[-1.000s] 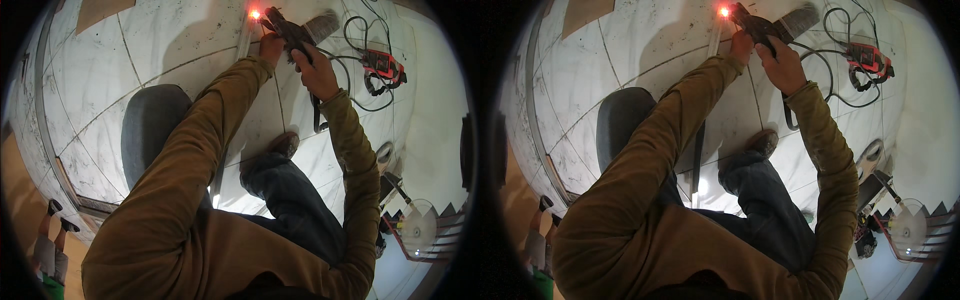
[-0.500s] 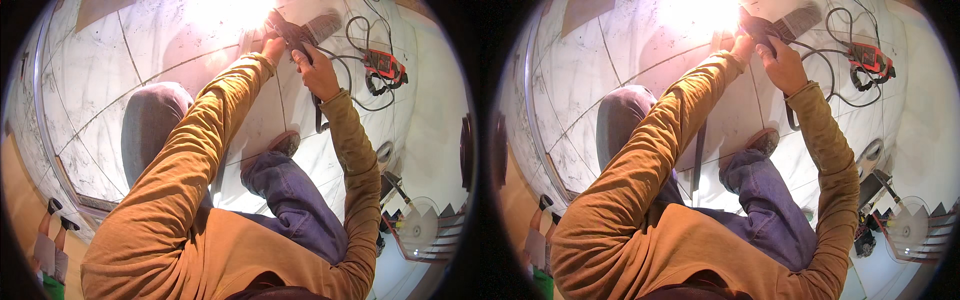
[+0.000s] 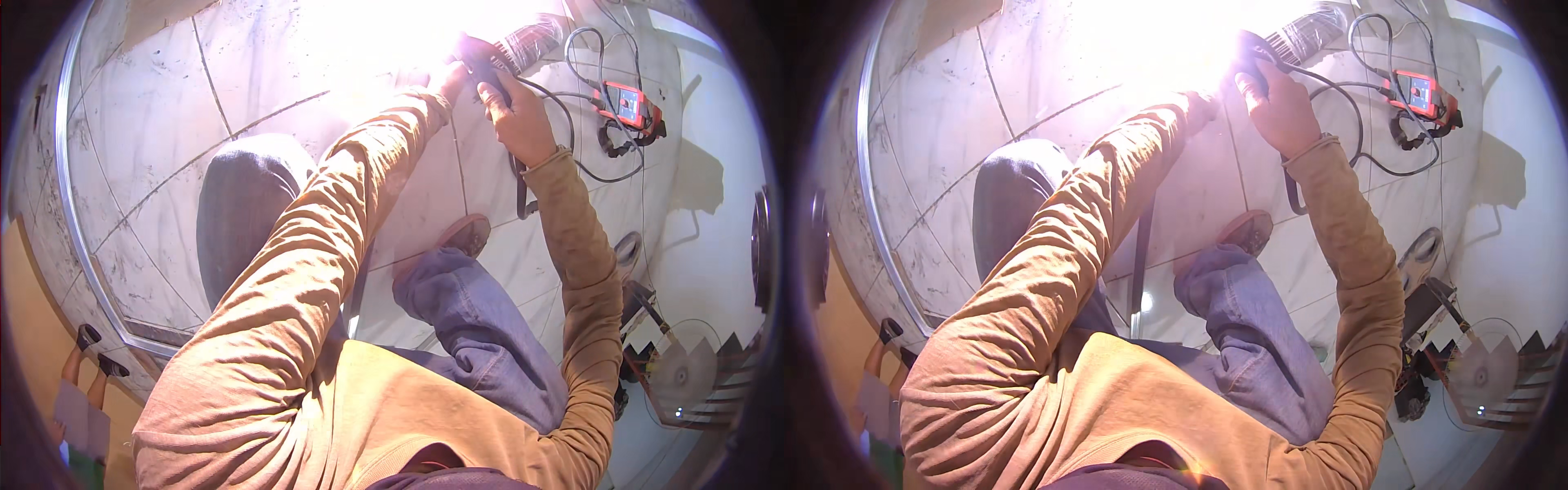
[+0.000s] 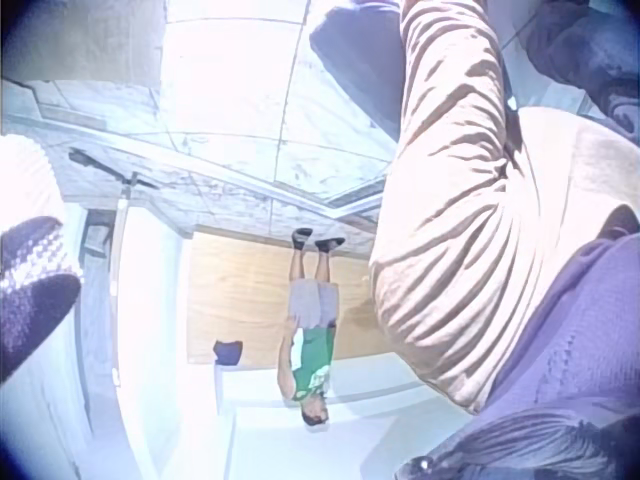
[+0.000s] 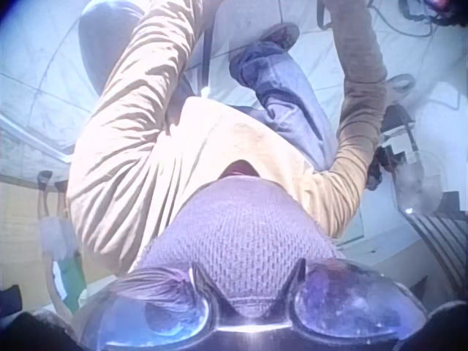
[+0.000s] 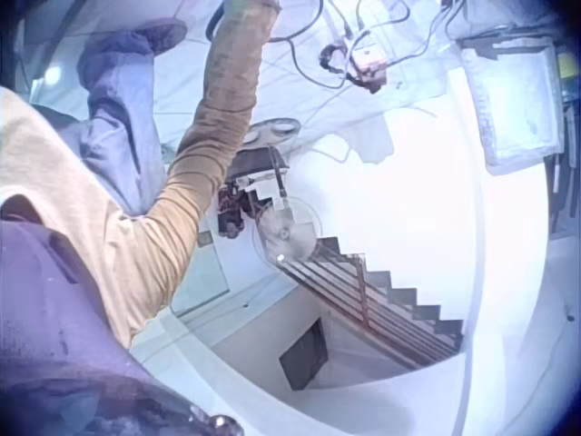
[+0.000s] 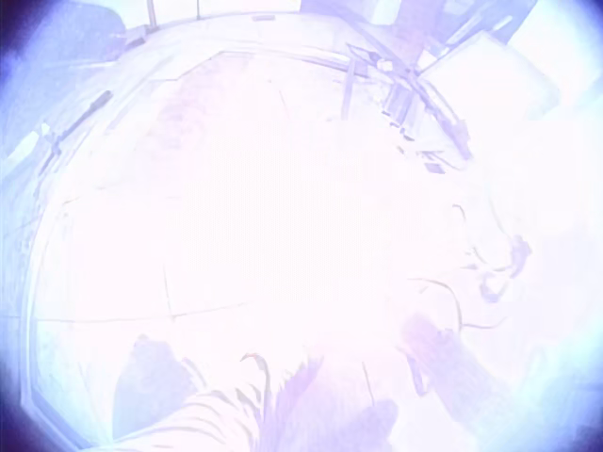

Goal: The person joins metal sections together using a welding tool, applying localized heat and material to the joints on a tiled floor.

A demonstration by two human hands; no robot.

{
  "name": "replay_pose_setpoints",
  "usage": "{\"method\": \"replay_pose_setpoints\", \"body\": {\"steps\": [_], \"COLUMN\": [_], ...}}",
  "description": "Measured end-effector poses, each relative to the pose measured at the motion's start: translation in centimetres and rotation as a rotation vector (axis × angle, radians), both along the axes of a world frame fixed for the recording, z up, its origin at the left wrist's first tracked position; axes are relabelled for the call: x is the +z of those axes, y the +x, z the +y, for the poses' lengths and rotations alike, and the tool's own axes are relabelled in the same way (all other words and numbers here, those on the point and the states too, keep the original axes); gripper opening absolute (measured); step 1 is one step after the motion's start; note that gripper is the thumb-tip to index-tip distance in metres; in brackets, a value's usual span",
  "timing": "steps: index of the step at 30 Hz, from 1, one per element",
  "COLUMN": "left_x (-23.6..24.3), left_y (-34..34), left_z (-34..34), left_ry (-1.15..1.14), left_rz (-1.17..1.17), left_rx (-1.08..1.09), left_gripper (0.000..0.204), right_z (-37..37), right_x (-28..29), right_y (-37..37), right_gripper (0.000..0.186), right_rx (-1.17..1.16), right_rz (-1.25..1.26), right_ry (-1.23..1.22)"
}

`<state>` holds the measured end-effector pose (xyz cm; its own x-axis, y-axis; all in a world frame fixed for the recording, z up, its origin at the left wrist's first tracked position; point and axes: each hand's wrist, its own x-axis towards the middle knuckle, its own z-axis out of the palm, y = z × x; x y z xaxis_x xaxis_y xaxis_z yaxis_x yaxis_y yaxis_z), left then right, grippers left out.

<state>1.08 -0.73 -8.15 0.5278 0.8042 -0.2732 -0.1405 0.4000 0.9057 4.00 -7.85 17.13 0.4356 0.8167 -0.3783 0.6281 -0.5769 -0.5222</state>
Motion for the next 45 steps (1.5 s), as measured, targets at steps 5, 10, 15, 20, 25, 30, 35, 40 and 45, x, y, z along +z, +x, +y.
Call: {"method": "replay_pose_setpoints", "body": {"steps": [5,10,15,20,25,30,35,40,45], "left_x": [0.1,3.0,4.8,4.7,5.2,5.7,5.6,5.6,6.3], "left_y": [0.9,-0.4,-0.2,-0.3,-0.5,-0.4,-0.7,-0.7,-1.8], "left_z": [0.5,0.5,0.5,0.6,0.6,0.4,0.3,0.6,-0.7], "left_ry": [0.001,-0.285,-0.298,-0.358,-0.441,-0.479,-0.469,-0.481,-0.386], "left_rz": [0.170,-0.157,-0.314,-0.301,-0.214,-0.178,-0.203,-0.201,-0.164], "left_rx": [-0.087,-0.034,0.037,-0.016,-0.017,0.011,0.023,0.015,0.007], "left_gripper": [0.024,0.025,0.031,0.032,0.028,0.025,0.027,0.026,0.025], "right_z": [-0.4,-0.7,-1.9,-4.1,-7.0,-8.8,-9.6,-10.2,-11.1], "right_x": [-0.3,-0.1,2.5,4.2,4.4,4.2,4.0,4.2,5.0], "right_y": [0.6,0.9,1.8,2.4,2.7,2.8,2.8,3.1,3.9], "right_gripper": [0.040,0.042,0.032,0.026,0.029,0.031,0.031,0.032,0.029], "right_rx": [0.029,-0.052,-0.244,-0.345,-0.436,-0.453,-0.466,-0.507,-0.544], "right_rz": [-0.001,0.066,0.252,0.348,0.391,0.399,0.366,0.389,0.422], "right_ry": [0.016,0.126,0.239,0.286,0.250,0.258,0.265,0.251,0.349]}}
